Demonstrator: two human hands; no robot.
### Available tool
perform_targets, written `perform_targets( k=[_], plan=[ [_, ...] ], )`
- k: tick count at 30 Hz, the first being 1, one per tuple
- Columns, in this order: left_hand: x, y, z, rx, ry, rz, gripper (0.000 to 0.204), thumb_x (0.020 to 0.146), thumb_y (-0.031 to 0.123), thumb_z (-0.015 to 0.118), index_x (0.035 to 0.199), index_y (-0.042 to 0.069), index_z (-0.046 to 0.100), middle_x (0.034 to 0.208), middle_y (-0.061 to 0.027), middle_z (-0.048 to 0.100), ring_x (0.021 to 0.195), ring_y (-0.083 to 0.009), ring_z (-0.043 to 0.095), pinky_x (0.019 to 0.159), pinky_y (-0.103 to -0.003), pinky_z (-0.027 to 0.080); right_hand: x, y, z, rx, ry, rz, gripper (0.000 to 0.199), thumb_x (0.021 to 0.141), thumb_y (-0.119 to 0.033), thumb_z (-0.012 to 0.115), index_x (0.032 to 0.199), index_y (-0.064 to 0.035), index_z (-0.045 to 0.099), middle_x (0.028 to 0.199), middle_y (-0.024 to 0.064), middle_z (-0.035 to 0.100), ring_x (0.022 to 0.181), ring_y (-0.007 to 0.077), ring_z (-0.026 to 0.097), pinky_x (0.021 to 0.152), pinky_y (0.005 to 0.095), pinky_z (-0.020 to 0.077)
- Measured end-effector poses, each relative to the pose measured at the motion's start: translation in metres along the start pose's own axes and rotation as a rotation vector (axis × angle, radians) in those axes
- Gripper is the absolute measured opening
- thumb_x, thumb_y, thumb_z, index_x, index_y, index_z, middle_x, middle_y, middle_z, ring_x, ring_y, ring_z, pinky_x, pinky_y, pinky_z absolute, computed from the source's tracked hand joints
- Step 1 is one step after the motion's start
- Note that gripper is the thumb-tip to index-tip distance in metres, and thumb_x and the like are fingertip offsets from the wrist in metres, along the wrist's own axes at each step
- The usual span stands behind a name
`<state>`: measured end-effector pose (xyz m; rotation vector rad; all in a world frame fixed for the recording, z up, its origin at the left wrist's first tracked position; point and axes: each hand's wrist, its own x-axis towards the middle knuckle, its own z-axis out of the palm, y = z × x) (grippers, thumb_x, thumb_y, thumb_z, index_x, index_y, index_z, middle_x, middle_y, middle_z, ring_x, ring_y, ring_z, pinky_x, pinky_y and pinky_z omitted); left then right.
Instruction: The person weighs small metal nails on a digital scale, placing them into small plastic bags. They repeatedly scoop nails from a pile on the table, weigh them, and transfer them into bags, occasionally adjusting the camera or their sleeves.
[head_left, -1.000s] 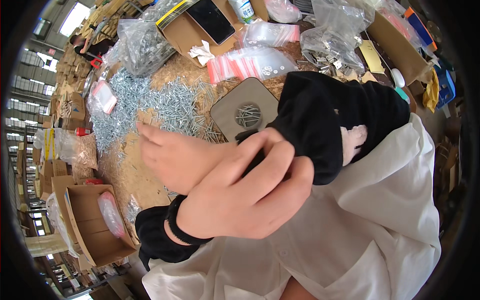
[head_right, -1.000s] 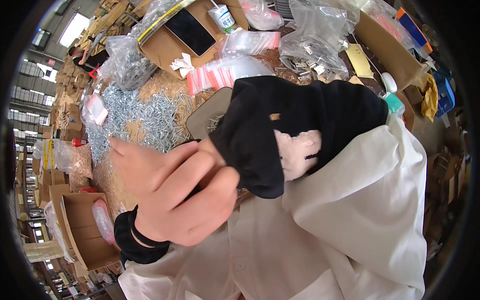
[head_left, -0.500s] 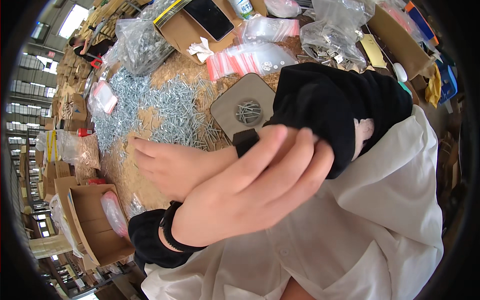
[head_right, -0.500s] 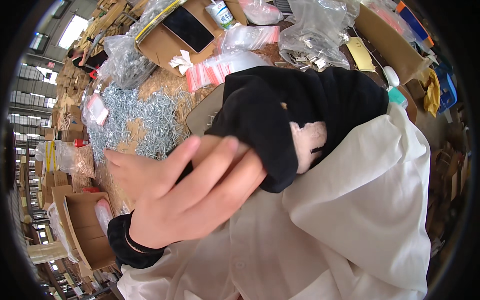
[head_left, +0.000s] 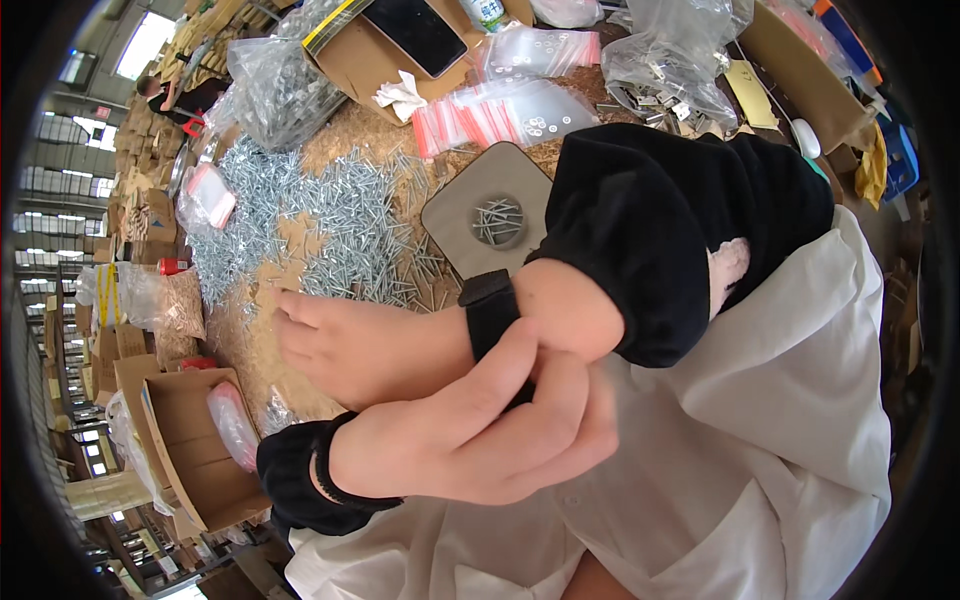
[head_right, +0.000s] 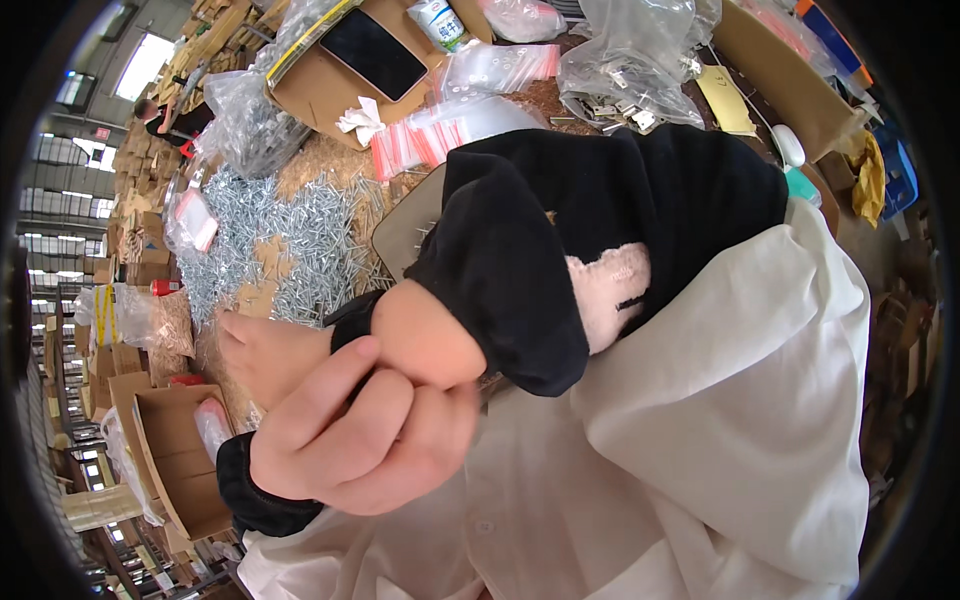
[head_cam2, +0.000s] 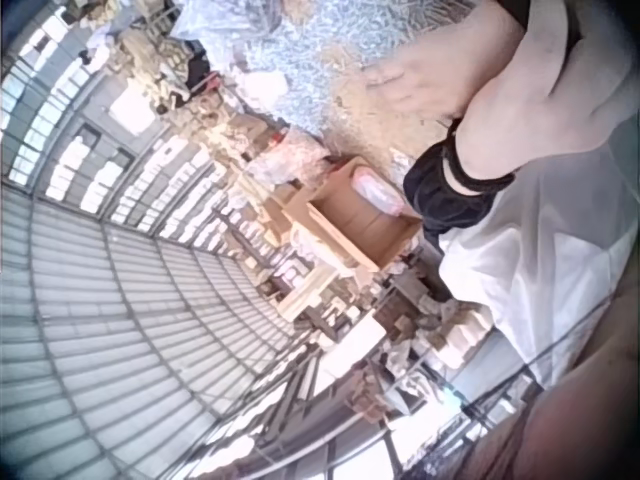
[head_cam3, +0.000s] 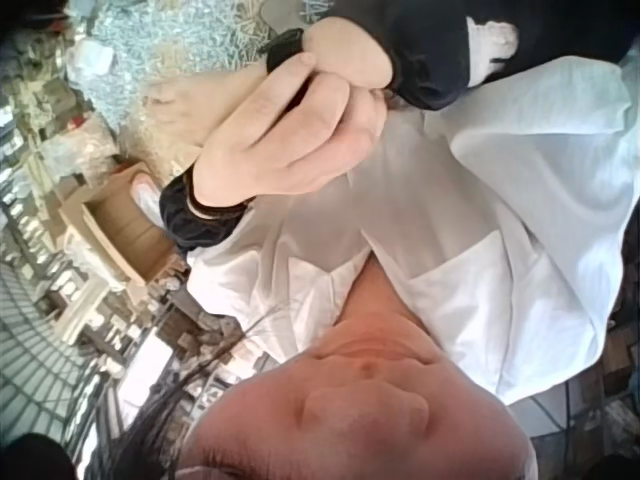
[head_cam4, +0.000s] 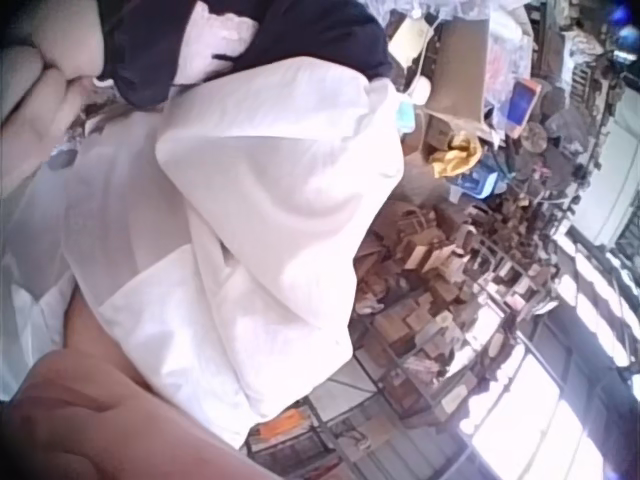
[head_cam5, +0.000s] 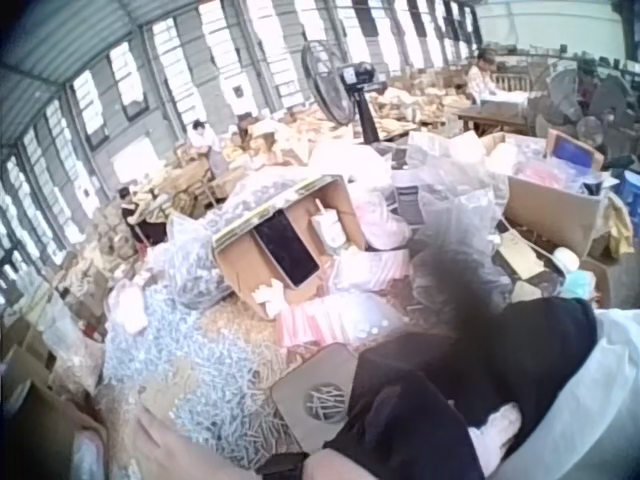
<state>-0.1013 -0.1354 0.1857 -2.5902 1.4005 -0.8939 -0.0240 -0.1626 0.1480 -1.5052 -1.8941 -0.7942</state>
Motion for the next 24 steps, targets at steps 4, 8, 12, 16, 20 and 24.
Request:
perform_targets(
  k=[4, 8, 12, 16, 20, 24],
  plan=[
    [-0.002, -0.002, -0.005, 0.012, -0.003, 0.012, 0.016, 0.085, 0.018, 0.06, 0.094, 0.006, 0.067, 0.094, -0.0021, 0.063, 0.087, -0.018, 0.061, 0.079, -0.032, 0.052, -0.001, 0.0, 0.0, 0.018, -0.019, -0.009, 0.012, 0.077, -0.022, 0.061, 0.073, -0.0141, 0.069, 0.077, 0.0011, 0.063, 0.085, 0.0201, 0.06, 0.092, 0.044, 0.0427],
    [-0.001, -0.003, -0.014, -0.016, -0.024, 0.051, 0.014, 0.085, 0.018, 0.061, 0.091, 0.006, 0.067, 0.092, -0.0026, 0.064, 0.083, -0.0184, 0.061, 0.075, -0.031, 0.053, -0.004, 0.001, -0.002, 0.014, -0.049, 0.003, 0.013, 0.077, -0.022, 0.061, 0.073, -0.014, 0.069, 0.077, 0.0011, 0.063, 0.085, 0.02, 0.06, 0.091, 0.0435, 0.0431],
    [-0.001, 0.002, -0.021, -0.136, 0.009, 0.012, 0.013, 0.085, 0.018, 0.062, 0.088, 0.006, 0.067, 0.09, -0.0031, 0.064, 0.08, -0.0188, 0.062, 0.071, -0.031, 0.053, -0.009, 0.003, -0.003, 0.054, -0.107, -0.001, 0.013, 0.078, -0.022, 0.061, 0.073, -0.0138, 0.069, 0.077, 0.0011, 0.063, 0.085, 0.0199, 0.06, 0.09, 0.043, 0.0435],
    [-0.003, 0.026, -0.008, -0.701, 0.116, -0.137, 0.016, 0.077, 0.014, 0.064, 0.09, 0.005, 0.067, 0.1, -0.006, 0.063, 0.088, -0.0198, 0.063, 0.079, -0.034, 0.053, -0.011, 0.001, -0.026, 0.385, -0.221, 0.037, 0.012, 0.08, -0.02, 0.06, 0.074, -0.0112, 0.066, 0.077, 0.0024, 0.062, 0.084, 0.0214, 0.06, 0.086, 0.041, 0.0446],
    [0.0, 0.038, 0.02, -1.083, -0.382, -0.057, 0.011, 0.081, 0.014, 0.062, 0.085, 0.004, 0.063, 0.095, -0.0094, 0.065, 0.086, -0.0241, 0.065, 0.074, -0.039, 0.053, -0.018, -0.008, -0.053, 0.834, -0.254, 0.121, 0.016, 0.083, -0.016, 0.06, 0.077, -0.0027, 0.057, 0.08, 0.0082, 0.059, 0.079, 0.0267, 0.059, 0.074, 0.0369, 0.0477],
    [-0.002, 0.043, 0.028, -1.184, -0.428, -0.069, 0.011, 0.081, 0.014, 0.063, 0.085, 0.004, 0.063, 0.095, -0.0097, 0.065, 0.086, -0.0246, 0.065, 0.074, -0.039, 0.053, -0.032, -0.037, -0.038, 1.025, -0.25, 0.102, 0.02, 0.078, -0.017, 0.064, 0.08, 0.0012, 0.057, 0.087, 0.0148, 0.055, 0.08, 0.0302, 0.059, 0.068, 0.0395, 0.0496]
  ],
)
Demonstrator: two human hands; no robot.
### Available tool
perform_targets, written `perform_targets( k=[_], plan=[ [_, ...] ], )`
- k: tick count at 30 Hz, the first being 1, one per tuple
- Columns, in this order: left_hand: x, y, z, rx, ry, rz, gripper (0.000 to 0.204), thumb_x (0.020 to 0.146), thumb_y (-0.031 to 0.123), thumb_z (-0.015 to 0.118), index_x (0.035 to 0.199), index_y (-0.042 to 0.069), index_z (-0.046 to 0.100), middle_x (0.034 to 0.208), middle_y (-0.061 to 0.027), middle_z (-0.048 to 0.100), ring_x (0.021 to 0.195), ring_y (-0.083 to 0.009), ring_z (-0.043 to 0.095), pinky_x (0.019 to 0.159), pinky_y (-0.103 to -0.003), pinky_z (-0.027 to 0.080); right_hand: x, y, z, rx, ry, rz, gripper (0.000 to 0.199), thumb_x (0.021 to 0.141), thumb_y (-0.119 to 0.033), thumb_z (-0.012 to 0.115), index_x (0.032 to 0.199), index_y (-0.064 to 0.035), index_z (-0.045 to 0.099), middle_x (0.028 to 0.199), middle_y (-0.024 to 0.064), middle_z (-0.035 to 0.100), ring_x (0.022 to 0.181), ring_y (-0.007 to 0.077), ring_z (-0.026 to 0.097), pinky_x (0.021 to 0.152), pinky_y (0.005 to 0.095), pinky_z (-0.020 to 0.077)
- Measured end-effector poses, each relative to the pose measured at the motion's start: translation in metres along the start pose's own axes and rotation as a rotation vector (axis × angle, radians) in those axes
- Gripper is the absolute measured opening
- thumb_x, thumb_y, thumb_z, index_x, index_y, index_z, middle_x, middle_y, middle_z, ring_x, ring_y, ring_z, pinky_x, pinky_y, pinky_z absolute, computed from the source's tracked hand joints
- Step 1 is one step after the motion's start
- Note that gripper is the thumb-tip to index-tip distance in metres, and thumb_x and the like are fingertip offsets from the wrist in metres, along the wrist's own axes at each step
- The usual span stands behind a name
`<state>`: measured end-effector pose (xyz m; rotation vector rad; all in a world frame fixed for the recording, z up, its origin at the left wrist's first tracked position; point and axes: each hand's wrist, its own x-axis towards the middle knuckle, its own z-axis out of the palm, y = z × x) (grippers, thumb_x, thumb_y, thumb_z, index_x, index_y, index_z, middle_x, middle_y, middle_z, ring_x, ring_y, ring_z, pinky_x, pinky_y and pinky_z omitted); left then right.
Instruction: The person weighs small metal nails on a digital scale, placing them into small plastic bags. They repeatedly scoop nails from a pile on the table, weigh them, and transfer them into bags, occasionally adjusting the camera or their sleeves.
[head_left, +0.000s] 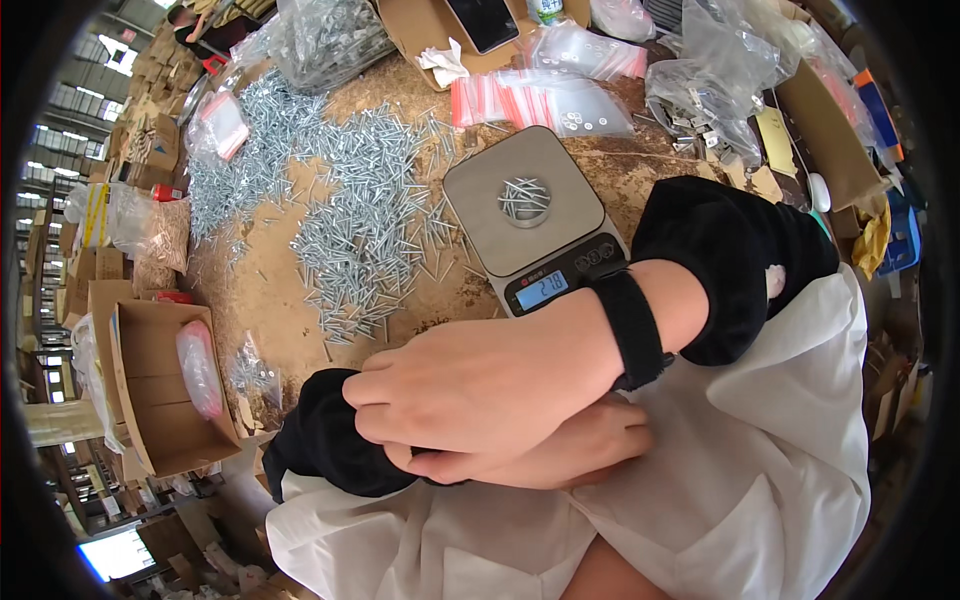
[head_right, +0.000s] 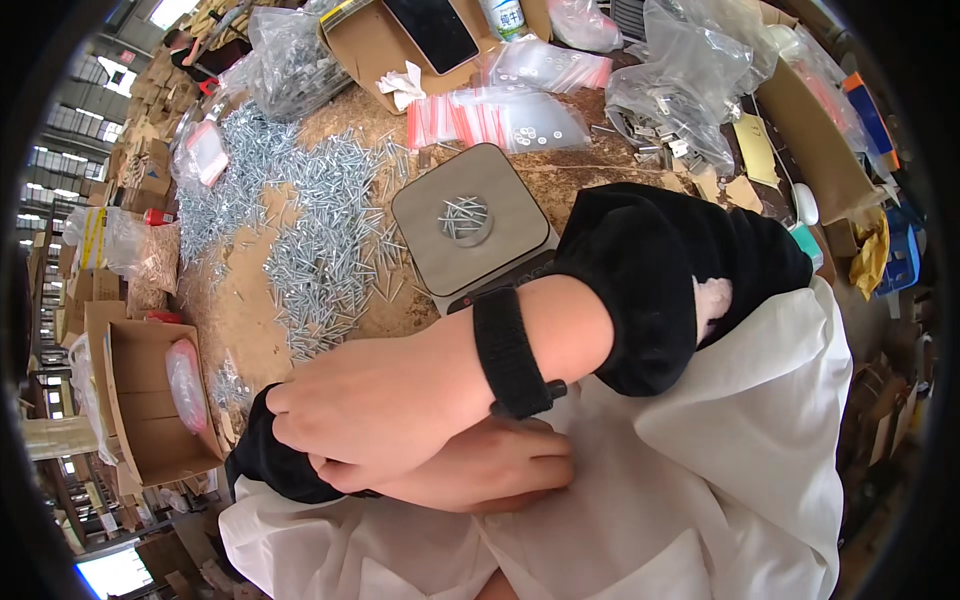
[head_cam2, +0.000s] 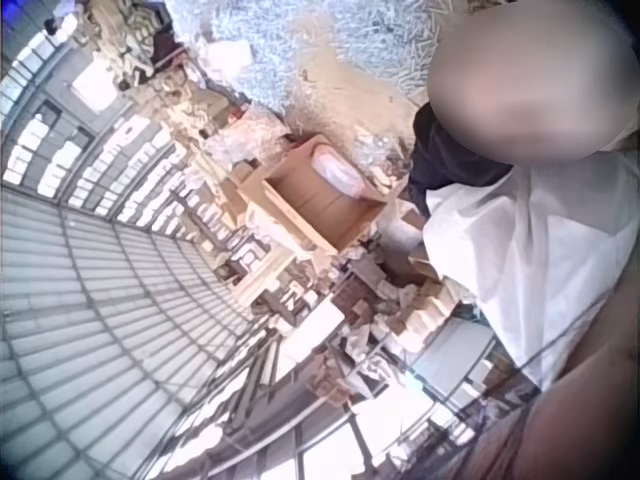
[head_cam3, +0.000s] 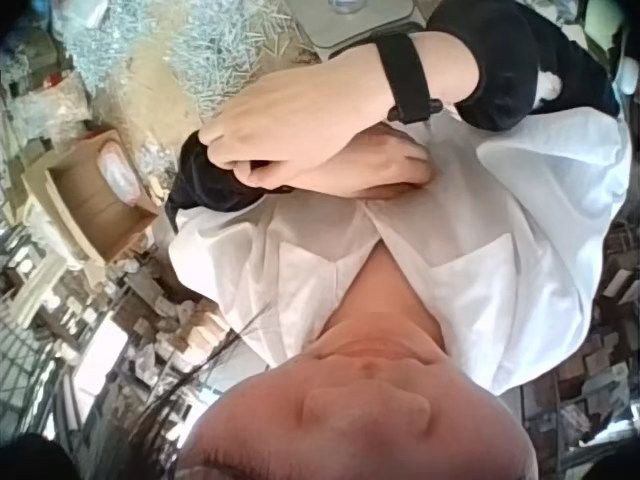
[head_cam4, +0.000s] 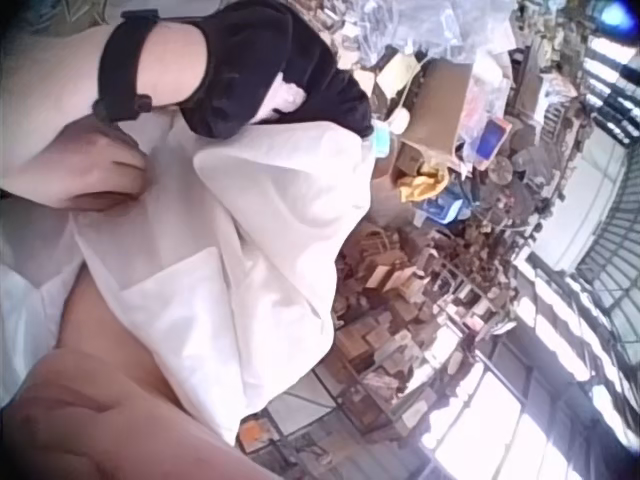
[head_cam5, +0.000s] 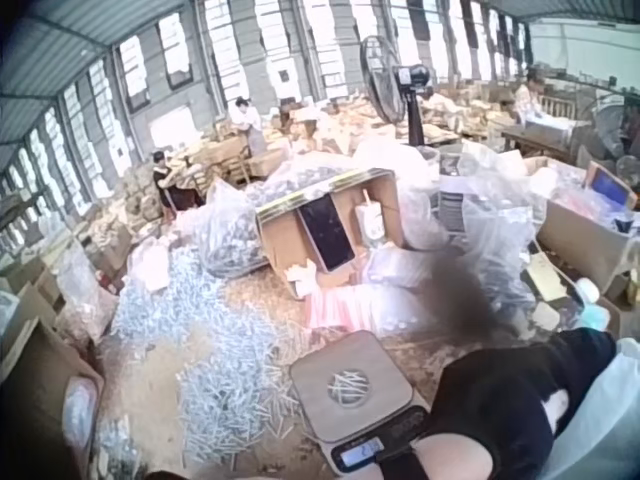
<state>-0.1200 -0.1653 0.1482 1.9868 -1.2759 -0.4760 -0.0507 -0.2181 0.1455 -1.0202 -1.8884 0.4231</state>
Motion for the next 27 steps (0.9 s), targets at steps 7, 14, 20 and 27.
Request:
perform_targets(
  k=[7, 14, 20, 27],
  plan=[
    [0.003, -0.004, 0.008, -0.066, -0.017, 0.02, 0.011, 0.081, 0.014, 0.063, 0.085, 0.004, 0.063, 0.094, -0.0102, 0.065, 0.086, -0.0256, 0.065, 0.074, -0.04, 0.053, 0.001, -0.013, 0.014, -0.171, -0.073, -0.009, 0.024, 0.08, -0.016, 0.068, 0.09, 0.0008, 0.053, 0.093, 0.0127, 0.047, 0.087, 0.0277, 0.054, 0.072, 0.0388, 0.0456],
    [0.0, -0.001, 0.022, -0.136, 0.035, 0.006, 0.011, 0.081, 0.014, 0.063, 0.086, 0.004, 0.063, 0.094, -0.0107, 0.065, 0.086, -0.0266, 0.064, 0.074, -0.04, 0.053, -0.012, -0.009, 0.01, 0.112, -0.062, -0.023, 0.031, 0.076, -0.013, 0.073, 0.096, -0.0001, 0.053, 0.107, 0.0151, 0.048, 0.098, 0.0333, 0.052, 0.084, 0.041, 0.0472],
    [-0.001, 0.002, 0.025, -0.169, 0.066, -0.018, 0.011, 0.081, 0.014, 0.063, 0.086, 0.004, 0.062, 0.094, -0.0111, 0.065, 0.086, -0.0275, 0.064, 0.074, -0.041, 0.052, -0.006, -0.011, 0.004, 0.178, -0.161, 0.042, 0.053, 0.072, -0.016, 0.077, 0.114, 0.0048, 0.052, 0.124, 0.0205, 0.046, 0.111, 0.0383, 0.051, 0.096, 0.0432, 0.045],
    [-0.003, 0.001, 0.026, -0.193, 0.084, -0.026, 0.011, 0.081, 0.014, 0.063, 0.086, 0.004, 0.062, 0.094, -0.0116, 0.065, 0.086, -0.0285, 0.064, 0.074, -0.041, 0.052, -0.012, -0.006, -0.005, 0.066, -0.218, 0.036, 0.048, 0.067, -0.016, 0.081, 0.105, -0.0012, 0.057, 0.114, 0.0177, 0.053, 0.096, 0.0386, 0.056, 0.081, 0.0438, 0.0502]
  ],
)
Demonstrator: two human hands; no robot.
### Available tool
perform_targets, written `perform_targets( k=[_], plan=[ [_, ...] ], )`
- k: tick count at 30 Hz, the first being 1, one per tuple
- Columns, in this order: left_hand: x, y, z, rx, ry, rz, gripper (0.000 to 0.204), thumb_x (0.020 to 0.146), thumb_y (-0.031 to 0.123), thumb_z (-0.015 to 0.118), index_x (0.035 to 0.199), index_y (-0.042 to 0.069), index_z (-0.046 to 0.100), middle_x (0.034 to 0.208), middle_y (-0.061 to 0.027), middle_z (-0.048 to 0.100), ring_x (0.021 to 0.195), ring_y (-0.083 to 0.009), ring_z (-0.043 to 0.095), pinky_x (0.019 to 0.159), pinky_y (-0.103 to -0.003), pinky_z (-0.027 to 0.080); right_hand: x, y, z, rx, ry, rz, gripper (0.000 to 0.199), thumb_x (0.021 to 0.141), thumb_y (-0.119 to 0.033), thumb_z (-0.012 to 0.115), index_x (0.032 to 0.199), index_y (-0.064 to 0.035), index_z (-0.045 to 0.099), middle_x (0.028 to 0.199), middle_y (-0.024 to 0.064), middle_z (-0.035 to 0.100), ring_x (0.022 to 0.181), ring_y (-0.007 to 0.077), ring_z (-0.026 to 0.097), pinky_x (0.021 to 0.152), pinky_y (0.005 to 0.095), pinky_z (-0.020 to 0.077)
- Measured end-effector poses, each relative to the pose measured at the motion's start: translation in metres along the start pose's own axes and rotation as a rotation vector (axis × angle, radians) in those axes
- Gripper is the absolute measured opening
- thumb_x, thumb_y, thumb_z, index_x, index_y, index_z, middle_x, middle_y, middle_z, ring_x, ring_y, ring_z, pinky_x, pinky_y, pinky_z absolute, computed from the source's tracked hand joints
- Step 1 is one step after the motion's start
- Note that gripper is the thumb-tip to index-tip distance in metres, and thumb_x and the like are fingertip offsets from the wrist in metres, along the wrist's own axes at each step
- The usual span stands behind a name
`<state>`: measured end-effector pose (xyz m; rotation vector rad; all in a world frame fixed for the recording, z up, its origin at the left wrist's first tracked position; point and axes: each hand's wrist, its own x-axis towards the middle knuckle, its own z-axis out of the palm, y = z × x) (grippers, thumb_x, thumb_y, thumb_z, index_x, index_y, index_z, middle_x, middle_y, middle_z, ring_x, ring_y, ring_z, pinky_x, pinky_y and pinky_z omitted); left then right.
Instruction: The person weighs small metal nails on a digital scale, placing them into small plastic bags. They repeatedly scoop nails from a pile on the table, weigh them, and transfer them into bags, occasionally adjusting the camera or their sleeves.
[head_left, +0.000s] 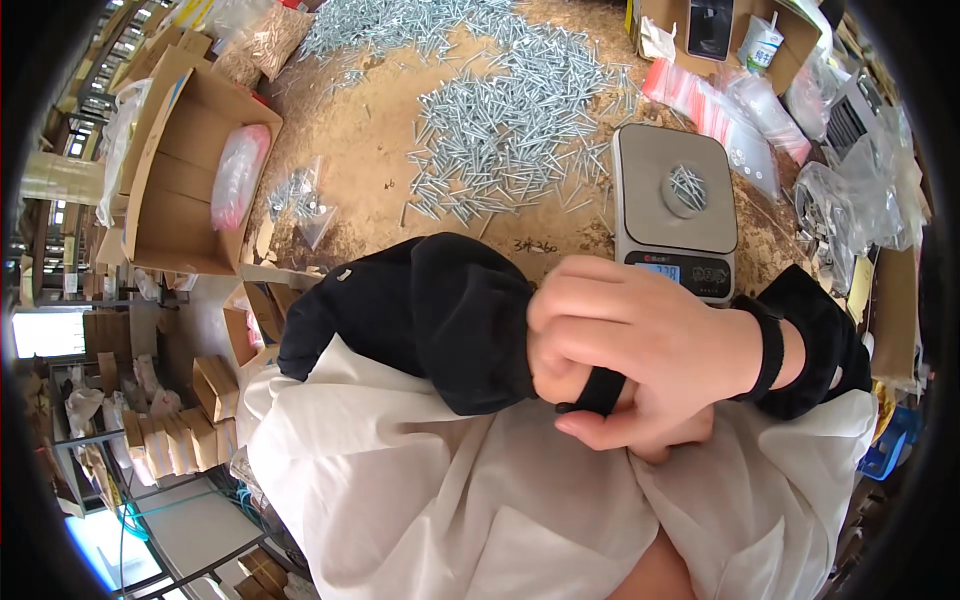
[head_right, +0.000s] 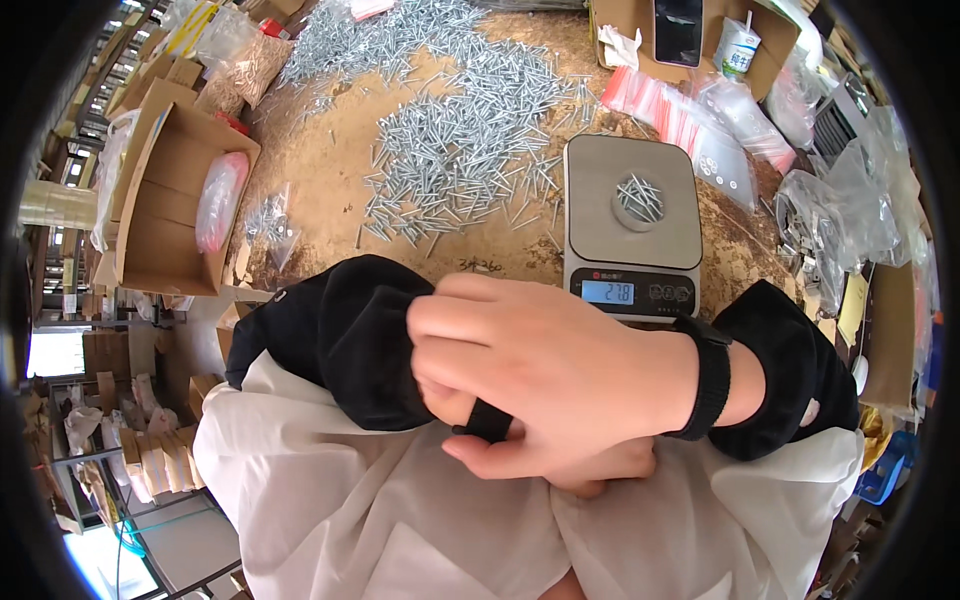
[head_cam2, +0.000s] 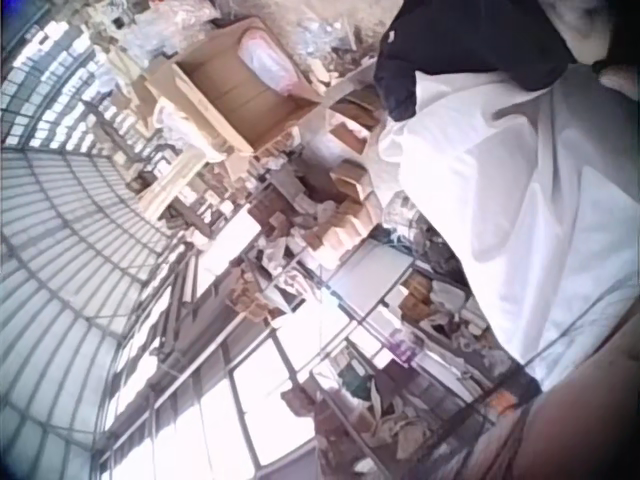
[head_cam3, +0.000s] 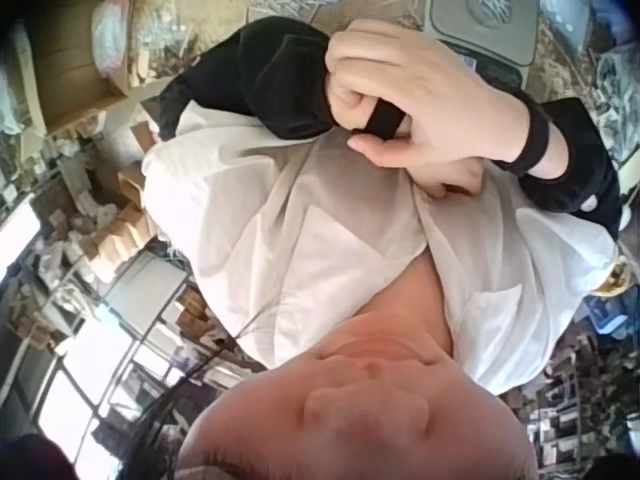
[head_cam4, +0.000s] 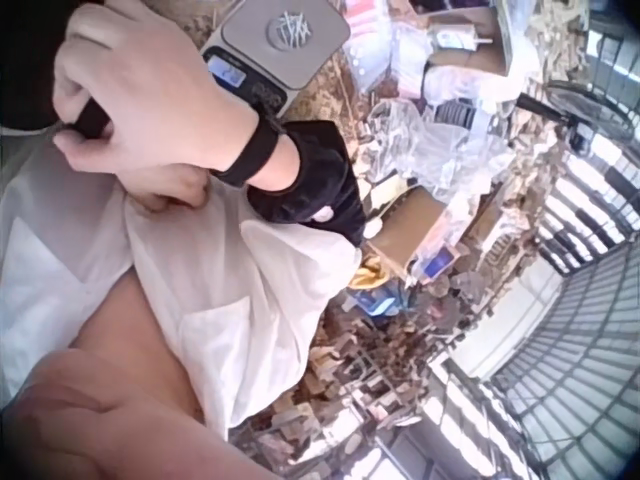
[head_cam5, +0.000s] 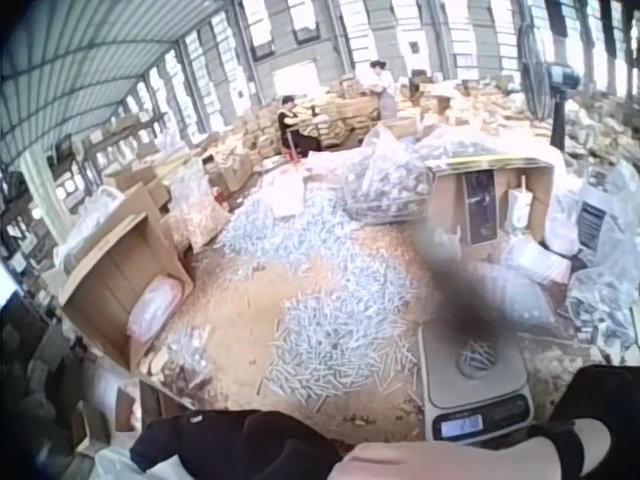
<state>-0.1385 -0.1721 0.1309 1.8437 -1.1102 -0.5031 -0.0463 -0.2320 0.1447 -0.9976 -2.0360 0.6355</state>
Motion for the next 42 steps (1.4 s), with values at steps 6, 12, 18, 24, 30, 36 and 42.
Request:
perform_targets(
  k=[6, 12, 18, 24, 30, 36, 42],
  plan=[
    [-0.004, -0.003, -0.002, -0.022, 0.012, -0.01, 0.011, 0.081, 0.014, 0.064, 0.086, 0.004, 0.062, 0.094, -0.012, 0.065, 0.086, -0.0294, 0.064, 0.074, -0.042, 0.052, 0.004, 0.004, 0.009, 0.053, 0.153, -0.022, 0.067, 0.063, -0.022, 0.084, 0.119, 0.0023, 0.055, 0.118, 0.0191, 0.053, 0.096, 0.0389, 0.058, 0.08, 0.0434, 0.0509],
    [-0.002, -0.005, -0.001, -0.033, 0.031, -0.02, 0.012, 0.082, 0.014, 0.064, 0.086, 0.003, 0.062, 0.093, -0.0124, 0.064, 0.086, -0.0302, 0.064, 0.074, -0.042, 0.052, 0.008, 0.0, 0.006, 0.077, 0.098, 0.012, 0.069, 0.062, -0.023, 0.086, 0.119, 0.0025, 0.055, 0.116, 0.0182, 0.054, 0.095, 0.0372, 0.058, 0.08, 0.0432, 0.0505],
    [-0.004, -0.009, -0.004, -0.032, 0.053, -0.01, 0.012, 0.082, 0.014, 0.064, 0.086, 0.003, 0.062, 0.093, -0.0128, 0.064, 0.086, -0.0311, 0.064, 0.074, -0.043, 0.052, -0.019, 0.008, -0.003, 0.021, 0.001, 0.036, 0.055, 0.064, -0.023, 0.086, 0.107, -0.0003, 0.06, 0.105, 0.0135, 0.055, 0.09, 0.0326, 0.058, 0.076, 0.0426, 0.0496],
    [-0.003, -0.009, -0.004, -0.039, 0.051, -0.029, 0.012, 0.082, 0.014, 0.064, 0.087, 0.003, 0.061, 0.093, -0.0133, 0.064, 0.086, -0.032, 0.063, 0.074, -0.043, 0.052, -0.001, 0.004, 0.007, 0.133, 0.107, 0.028, 0.052, 0.067, -0.023, 0.084, 0.107, -0.0008, 0.06, 0.114, 0.016, 0.054, 0.104, 0.0352, 0.056, 0.084, 0.0431, 0.0492],
    [-0.004, -0.009, -0.003, -0.046, 0.04, -0.033, 0.012, 0.082, 0.014, 0.064, 0.087, 0.003, 0.061, 0.093, -0.0137, 0.064, 0.086, -0.0328, 0.063, 0.074, -0.044, 0.051, -0.015, 0.002, -0.001, 0.02, -0.048, 0.029, 0.047, 0.067, -0.02, 0.084, 0.103, -0.0026, 0.059, 0.116, 0.0161, 0.052, 0.103, 0.0353, 0.055, 0.085, 0.0414, 0.049],
    [-0.004, -0.01, -0.004, -0.056, 0.04, -0.031, 0.012, 0.082, 0.014, 0.064, 0.087, 0.003, 0.061, 0.093, -0.0141, 0.064, 0.086, -0.0337, 0.063, 0.074, -0.044, 0.051, -0.008, 0.004, 0.01, 0.09, 0.16, 0.025, 0.042, 0.065, -0.019, 0.085, 0.094, -0.0052, 0.058, 0.102, 0.0131, 0.055, 0.086, 0.0327, 0.057, 0.072, 0.0405, 0.0497],
    [-0.004, -0.011, -0.006, -0.054, 0.034, -0.029, 0.012, 0.082, 0.014, 0.065, 0.087, 0.003, 0.061, 0.093, -0.0145, 0.064, 0.086, -0.0345, 0.063, 0.073, -0.045, 0.051, -0.01, 0.007, 0.007, 0.06, 0.129, -0.042, 0.048, 0.064, -0.021, 0.086, 0.101, -0.0038, 0.06, 0.105, 0.0137, 0.056, 0.085, 0.0335, 0.058, 0.071, 0.0402, 0.0504]
  ],
)
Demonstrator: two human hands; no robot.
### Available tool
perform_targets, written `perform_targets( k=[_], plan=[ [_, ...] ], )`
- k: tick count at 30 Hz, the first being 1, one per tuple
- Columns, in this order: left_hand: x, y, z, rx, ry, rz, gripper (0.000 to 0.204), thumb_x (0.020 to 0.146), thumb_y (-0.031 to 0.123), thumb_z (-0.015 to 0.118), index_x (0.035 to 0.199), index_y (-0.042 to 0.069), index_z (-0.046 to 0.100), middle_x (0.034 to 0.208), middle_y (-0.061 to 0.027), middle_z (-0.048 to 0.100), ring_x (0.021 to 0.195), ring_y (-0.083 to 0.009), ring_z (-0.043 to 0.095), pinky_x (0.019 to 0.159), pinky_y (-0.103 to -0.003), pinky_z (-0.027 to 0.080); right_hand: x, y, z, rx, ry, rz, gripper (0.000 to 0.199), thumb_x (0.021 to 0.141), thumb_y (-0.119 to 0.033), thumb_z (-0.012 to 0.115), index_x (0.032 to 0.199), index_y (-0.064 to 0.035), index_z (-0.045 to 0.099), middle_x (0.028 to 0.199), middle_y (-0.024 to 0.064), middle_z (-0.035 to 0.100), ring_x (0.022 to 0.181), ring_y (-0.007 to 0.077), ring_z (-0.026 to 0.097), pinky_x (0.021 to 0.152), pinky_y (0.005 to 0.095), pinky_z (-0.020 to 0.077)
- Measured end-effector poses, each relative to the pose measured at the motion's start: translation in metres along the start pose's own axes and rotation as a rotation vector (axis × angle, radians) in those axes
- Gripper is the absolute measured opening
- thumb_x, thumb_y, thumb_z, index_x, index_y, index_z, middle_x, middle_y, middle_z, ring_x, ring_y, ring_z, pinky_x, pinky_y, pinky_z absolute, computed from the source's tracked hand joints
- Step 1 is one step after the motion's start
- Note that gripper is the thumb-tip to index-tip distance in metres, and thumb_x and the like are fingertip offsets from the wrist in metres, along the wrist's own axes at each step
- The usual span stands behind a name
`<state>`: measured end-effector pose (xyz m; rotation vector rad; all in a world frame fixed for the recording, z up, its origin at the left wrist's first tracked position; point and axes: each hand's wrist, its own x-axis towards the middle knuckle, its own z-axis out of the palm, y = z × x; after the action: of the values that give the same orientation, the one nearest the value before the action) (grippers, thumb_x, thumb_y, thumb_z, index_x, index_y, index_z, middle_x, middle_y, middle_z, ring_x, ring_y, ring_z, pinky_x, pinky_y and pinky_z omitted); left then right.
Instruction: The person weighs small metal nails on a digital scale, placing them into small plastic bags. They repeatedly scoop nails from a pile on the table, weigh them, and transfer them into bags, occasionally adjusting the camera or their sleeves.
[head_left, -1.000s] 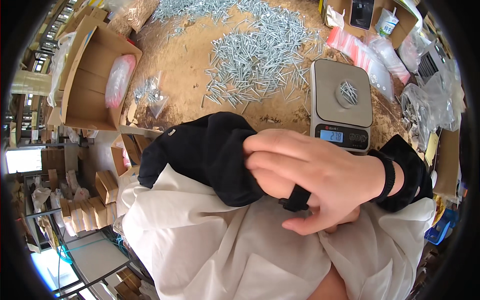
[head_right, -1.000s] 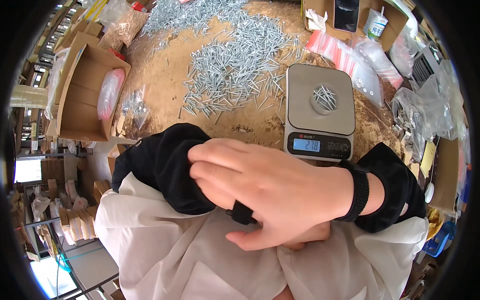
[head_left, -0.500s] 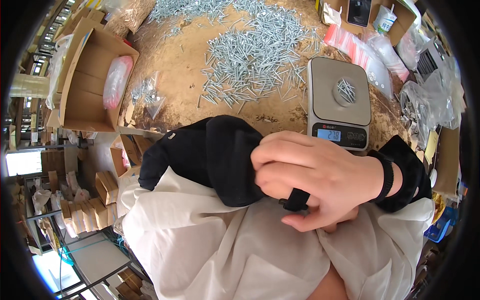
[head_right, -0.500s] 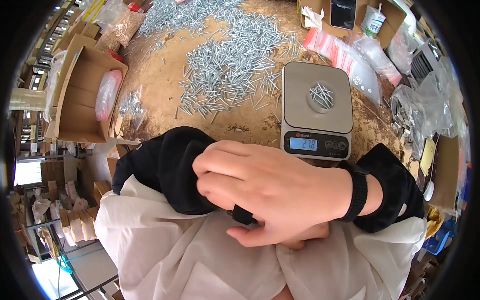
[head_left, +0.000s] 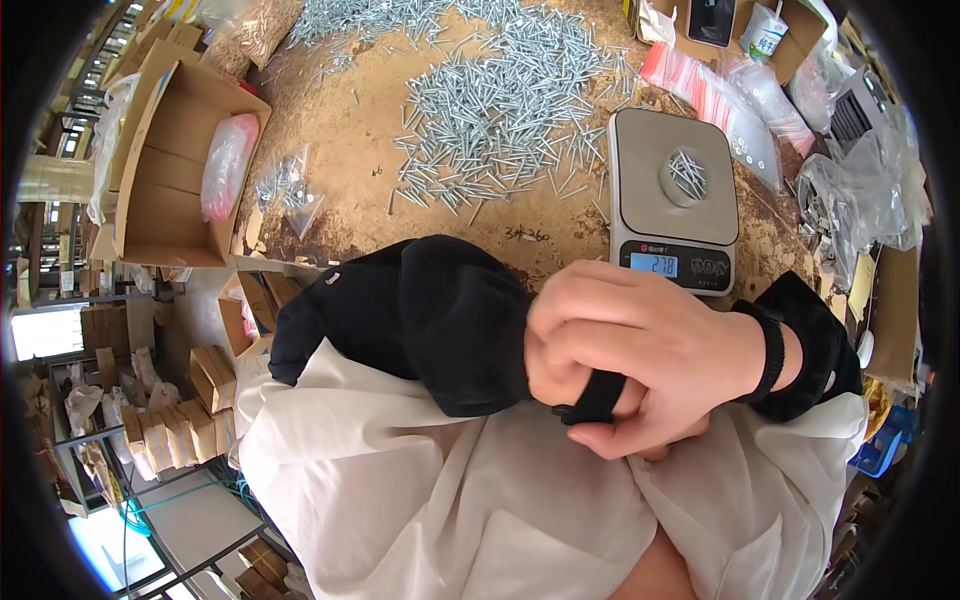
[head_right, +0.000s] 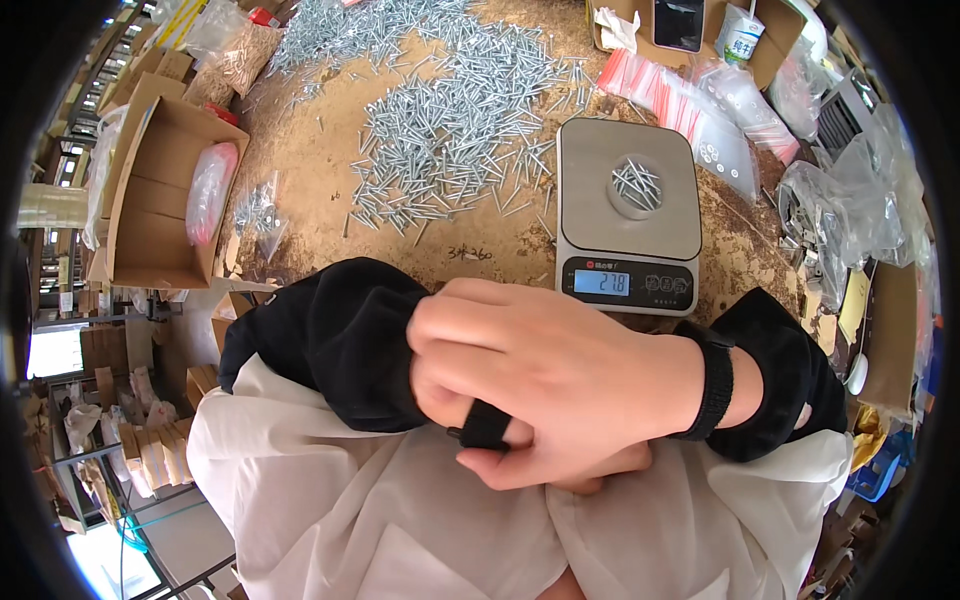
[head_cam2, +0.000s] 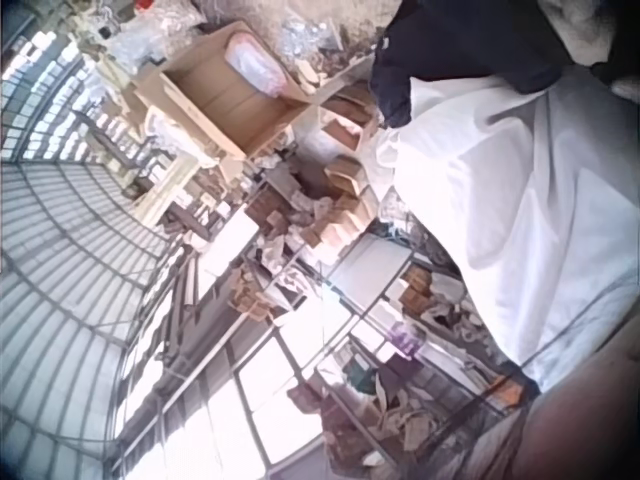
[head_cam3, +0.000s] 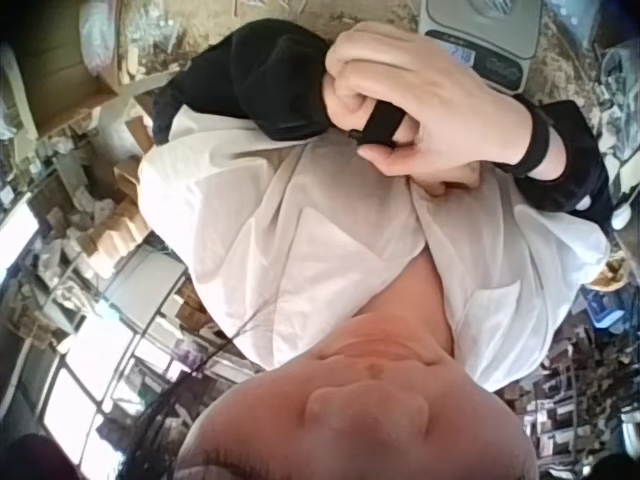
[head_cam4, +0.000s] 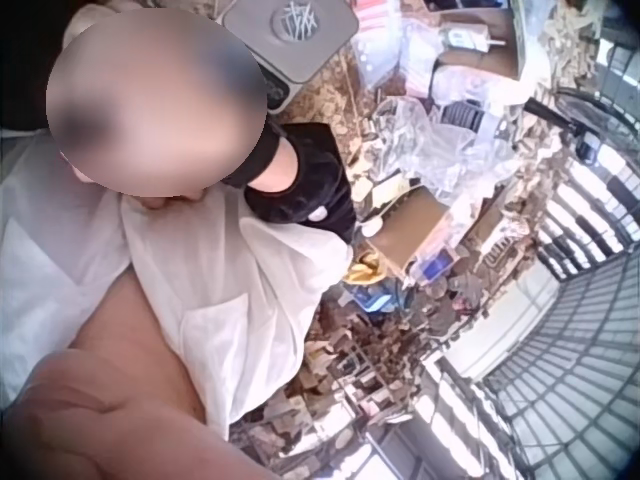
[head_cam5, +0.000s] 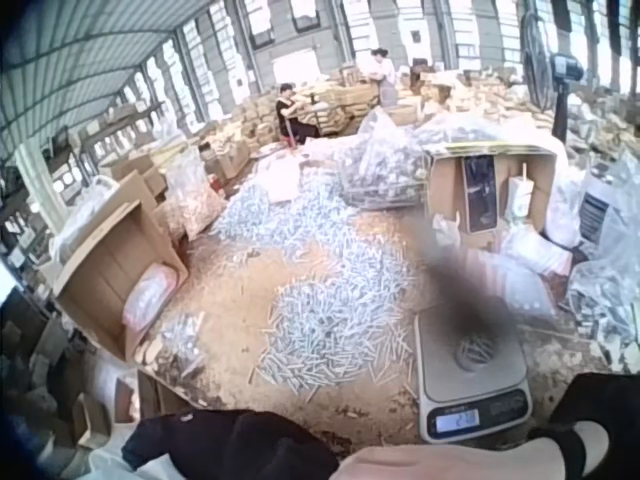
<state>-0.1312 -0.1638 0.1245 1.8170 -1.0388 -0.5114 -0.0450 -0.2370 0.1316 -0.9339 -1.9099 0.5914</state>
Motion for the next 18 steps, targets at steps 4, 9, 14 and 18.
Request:
perform_targets(
  k=[4, 9, 14, 18],
  plan=[
    [0.002, -0.001, 0.002, 0.002, 0.004, 0.001, 0.012, 0.082, 0.014, 0.065, 0.087, 0.003, 0.061, 0.092, -0.0148, 0.064, 0.086, -0.0351, 0.063, 0.073, -0.045, 0.051, -0.01, -0.003, -0.004, -0.04, -0.067, 0.003, 0.048, 0.064, -0.022, 0.085, 0.102, -0.0039, 0.06, 0.107, 0.0139, 0.055, 0.092, 0.0347, 0.059, 0.075, 0.0392, 0.0514],
    [0.002, -0.001, -0.001, -0.005, -0.001, -0.007, 0.013, 0.082, 0.014, 0.065, 0.087, 0.003, 0.061, 0.092, -0.0152, 0.064, 0.086, -0.0358, 0.063, 0.073, -0.046, 0.051, 0.005, -0.001, 0.003, -0.071, 0.015, -0.033, 0.038, 0.066, -0.023, 0.083, 0.091, -0.0067, 0.059, 0.098, 0.0095, 0.054, 0.094, 0.0329, 0.06, 0.073, 0.0394, 0.0521],
    [0.002, -0.002, -0.002, -0.014, -0.013, -0.006, 0.013, 0.082, 0.014, 0.065, 0.087, 0.003, 0.06, 0.092, -0.0155, 0.064, 0.086, -0.0365, 0.062, 0.073, -0.046, 0.051, -0.001, -0.005, 0.005, -0.212, -0.029, -0.141, 0.041, 0.061, -0.02, 0.08, 0.09, -0.0031, 0.056, 0.099, 0.0096, 0.048, 0.089, 0.0289, 0.051, 0.072, 0.0392, 0.0476],
    [0.002, -0.002, -0.003, -0.015, -0.021, -0.008, 0.013, 0.082, 0.014, 0.065, 0.087, 0.003, 0.06, 0.092, -0.0158, 0.064, 0.086, -0.0371, 0.062, 0.073, -0.046, 0.051, 0.004, -0.01, 0.0, -0.217, -0.054, -0.044, 0.039, 0.066, -0.023, 0.079, 0.095, -0.0047, 0.06, 0.101, 0.0096, 0.053, 0.089, 0.0297, 0.055, 0.072, 0.0383, 0.0509]
  ],
)
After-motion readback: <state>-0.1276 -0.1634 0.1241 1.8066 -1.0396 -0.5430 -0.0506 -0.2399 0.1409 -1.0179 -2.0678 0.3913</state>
